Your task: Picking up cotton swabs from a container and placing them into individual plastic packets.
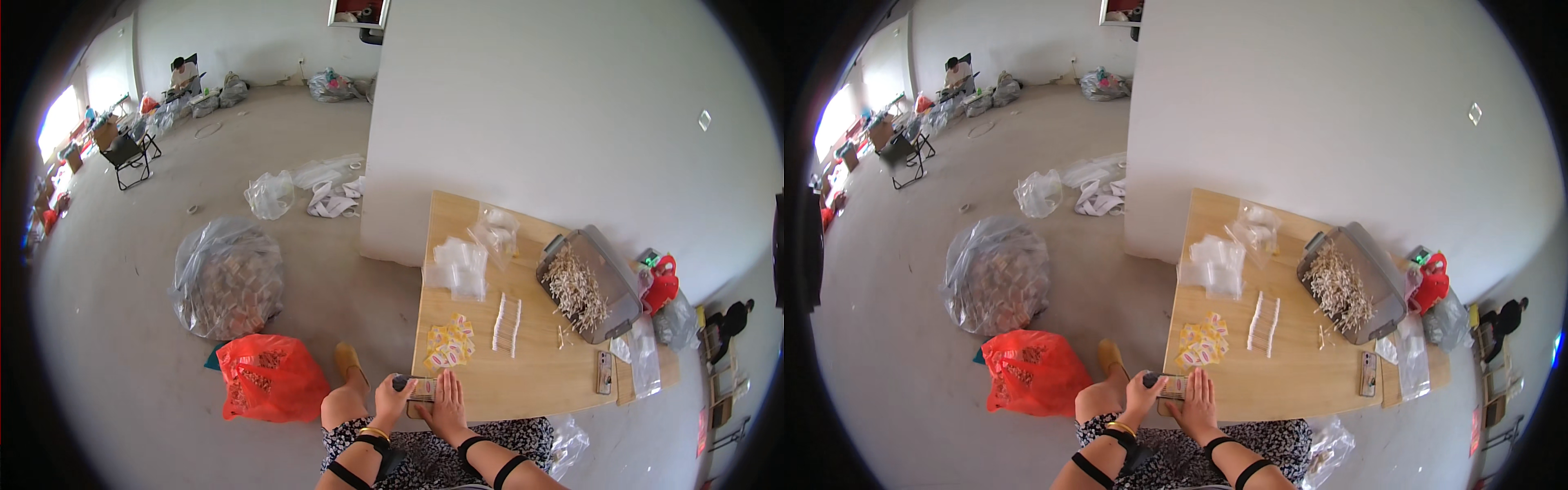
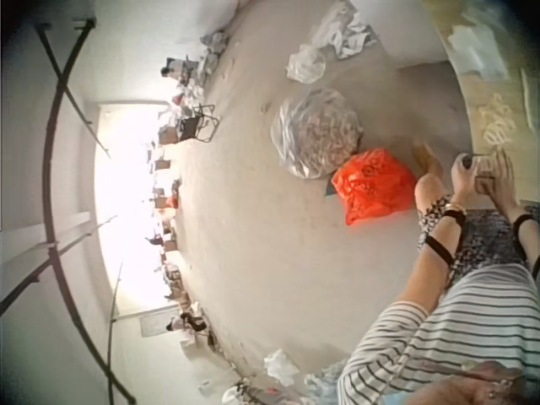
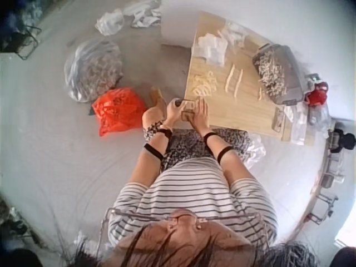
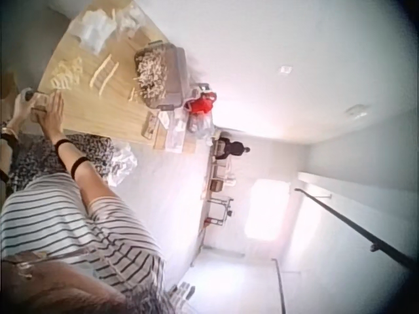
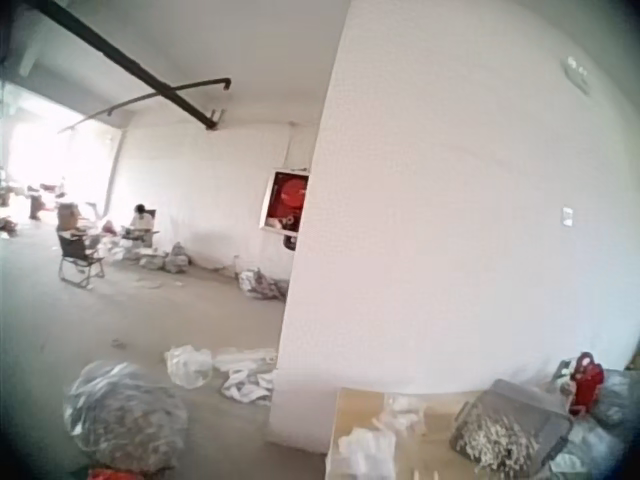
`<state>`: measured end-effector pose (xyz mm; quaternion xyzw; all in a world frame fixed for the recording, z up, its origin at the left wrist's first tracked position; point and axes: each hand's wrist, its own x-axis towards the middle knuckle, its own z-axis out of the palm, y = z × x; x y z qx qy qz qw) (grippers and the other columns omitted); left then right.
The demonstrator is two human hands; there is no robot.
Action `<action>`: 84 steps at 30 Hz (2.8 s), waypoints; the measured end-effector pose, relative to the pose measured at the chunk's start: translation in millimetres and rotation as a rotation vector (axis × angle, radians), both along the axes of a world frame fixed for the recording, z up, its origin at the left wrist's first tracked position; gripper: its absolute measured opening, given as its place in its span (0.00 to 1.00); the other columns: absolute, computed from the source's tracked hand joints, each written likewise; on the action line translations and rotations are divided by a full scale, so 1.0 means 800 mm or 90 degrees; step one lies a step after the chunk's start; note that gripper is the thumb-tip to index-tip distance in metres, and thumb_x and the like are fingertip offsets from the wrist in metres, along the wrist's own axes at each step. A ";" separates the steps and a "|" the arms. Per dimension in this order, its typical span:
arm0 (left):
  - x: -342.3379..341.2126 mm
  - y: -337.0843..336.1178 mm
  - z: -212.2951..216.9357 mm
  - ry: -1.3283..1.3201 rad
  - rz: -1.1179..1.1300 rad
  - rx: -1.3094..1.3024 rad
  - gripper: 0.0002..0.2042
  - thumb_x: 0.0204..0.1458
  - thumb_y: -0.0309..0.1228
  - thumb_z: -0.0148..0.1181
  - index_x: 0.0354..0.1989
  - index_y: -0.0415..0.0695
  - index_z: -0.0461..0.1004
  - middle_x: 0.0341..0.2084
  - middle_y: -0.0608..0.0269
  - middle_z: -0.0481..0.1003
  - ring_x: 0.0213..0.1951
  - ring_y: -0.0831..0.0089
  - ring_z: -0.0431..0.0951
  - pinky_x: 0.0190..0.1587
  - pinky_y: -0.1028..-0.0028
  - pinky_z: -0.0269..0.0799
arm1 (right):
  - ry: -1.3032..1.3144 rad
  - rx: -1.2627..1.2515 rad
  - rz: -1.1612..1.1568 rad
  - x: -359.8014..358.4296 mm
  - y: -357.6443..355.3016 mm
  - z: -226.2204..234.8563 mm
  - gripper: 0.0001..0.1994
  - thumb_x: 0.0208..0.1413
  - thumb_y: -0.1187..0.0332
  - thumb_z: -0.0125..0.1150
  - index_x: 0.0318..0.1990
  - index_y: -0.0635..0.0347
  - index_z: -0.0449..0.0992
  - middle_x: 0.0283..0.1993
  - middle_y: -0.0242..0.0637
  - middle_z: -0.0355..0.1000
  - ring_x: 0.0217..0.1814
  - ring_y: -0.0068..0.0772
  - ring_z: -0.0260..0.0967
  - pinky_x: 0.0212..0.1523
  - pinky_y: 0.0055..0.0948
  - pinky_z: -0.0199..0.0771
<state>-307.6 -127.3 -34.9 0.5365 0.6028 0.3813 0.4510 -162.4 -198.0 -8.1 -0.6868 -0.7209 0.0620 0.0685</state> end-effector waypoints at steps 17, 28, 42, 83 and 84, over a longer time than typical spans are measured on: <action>0.023 -0.011 0.070 0.002 -0.006 0.249 0.09 0.53 0.22 0.56 0.43 0.39 0.68 0.36 0.56 0.67 0.39 0.65 0.71 0.43 0.68 0.67 | 0.206 0.220 -0.310 0.217 0.035 0.036 0.16 0.51 0.68 0.63 0.48 0.52 0.73 0.56 0.38 0.66 0.60 0.47 0.60 0.58 0.45 0.60; 0.118 -0.039 0.095 0.162 -0.289 0.254 0.08 0.50 0.24 0.60 0.39 0.40 0.71 0.38 0.53 0.70 0.42 0.56 0.71 0.46 0.63 0.67 | 0.156 0.182 -0.264 0.254 0.101 0.026 0.14 0.50 0.70 0.61 0.47 0.49 0.78 0.54 0.34 0.65 0.58 0.45 0.60 0.57 0.44 0.61; 0.199 -0.015 0.092 0.344 -0.443 0.337 0.20 0.54 0.37 0.58 0.53 0.44 0.67 0.52 0.55 0.66 0.55 0.53 0.64 0.57 0.55 0.57 | 0.185 0.237 -0.219 0.257 0.076 0.032 0.09 0.49 0.72 0.61 0.38 0.49 0.80 0.48 0.31 0.69 0.53 0.42 0.63 0.52 0.42 0.62; 0.227 -0.009 0.052 0.549 -0.535 0.282 0.42 0.62 0.58 0.32 0.70 0.30 0.43 0.72 0.42 0.40 0.74 0.53 0.34 0.71 0.49 0.21 | -0.053 0.003 -0.142 0.217 -0.012 0.006 0.43 0.57 0.42 0.48 0.72 0.65 0.47 0.76 0.52 0.39 0.80 0.49 0.32 0.76 0.48 0.29; 0.223 -0.011 0.060 0.552 -0.531 0.278 0.42 0.62 0.58 0.32 0.70 0.30 0.43 0.72 0.42 0.40 0.74 0.53 0.34 0.71 0.49 0.21 | -0.050 0.002 -0.138 0.219 -0.014 0.006 0.43 0.57 0.42 0.48 0.72 0.65 0.47 0.76 0.52 0.39 0.80 0.49 0.32 0.76 0.48 0.29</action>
